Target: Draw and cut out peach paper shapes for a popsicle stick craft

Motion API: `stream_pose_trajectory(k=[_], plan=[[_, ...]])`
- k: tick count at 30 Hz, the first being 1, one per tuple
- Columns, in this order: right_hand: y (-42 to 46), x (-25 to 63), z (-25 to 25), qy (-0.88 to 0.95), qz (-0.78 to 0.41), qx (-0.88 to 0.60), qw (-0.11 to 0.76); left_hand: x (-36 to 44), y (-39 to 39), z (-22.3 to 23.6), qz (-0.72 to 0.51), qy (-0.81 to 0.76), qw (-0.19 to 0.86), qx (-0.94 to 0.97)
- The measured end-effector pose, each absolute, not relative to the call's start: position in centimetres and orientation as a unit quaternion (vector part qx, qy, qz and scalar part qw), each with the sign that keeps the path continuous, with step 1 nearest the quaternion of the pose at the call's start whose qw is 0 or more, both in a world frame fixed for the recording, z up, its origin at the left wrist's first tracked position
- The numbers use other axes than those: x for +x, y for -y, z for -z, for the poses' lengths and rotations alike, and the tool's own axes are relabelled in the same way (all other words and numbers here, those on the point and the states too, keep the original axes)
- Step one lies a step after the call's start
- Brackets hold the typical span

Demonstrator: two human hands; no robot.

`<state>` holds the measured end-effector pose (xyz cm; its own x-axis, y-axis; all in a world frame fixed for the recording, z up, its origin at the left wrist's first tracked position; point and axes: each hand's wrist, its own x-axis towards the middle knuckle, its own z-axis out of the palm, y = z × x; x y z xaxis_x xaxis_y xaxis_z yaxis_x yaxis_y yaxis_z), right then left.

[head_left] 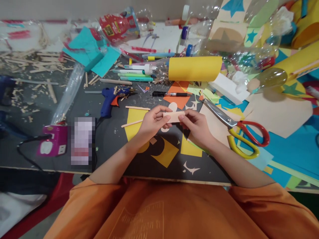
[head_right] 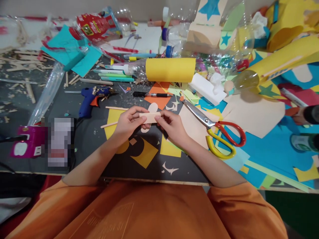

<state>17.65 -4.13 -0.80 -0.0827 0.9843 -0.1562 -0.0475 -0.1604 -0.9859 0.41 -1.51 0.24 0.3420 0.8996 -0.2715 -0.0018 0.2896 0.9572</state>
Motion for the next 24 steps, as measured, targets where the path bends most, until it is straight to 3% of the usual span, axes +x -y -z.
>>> stream_pose_trajectory(k=[13,24], plan=[[3.99,18.05,0.84,0.436,-0.594,-0.497,0.459,0.16,1.59,-0.12,-0.378,-0.474,0.598,0.524],[3.90,18.09,0.56,0.462,-0.590,-0.494,0.441,0.38,1.98,-0.32,-0.352,-0.457,0.638,0.510]])
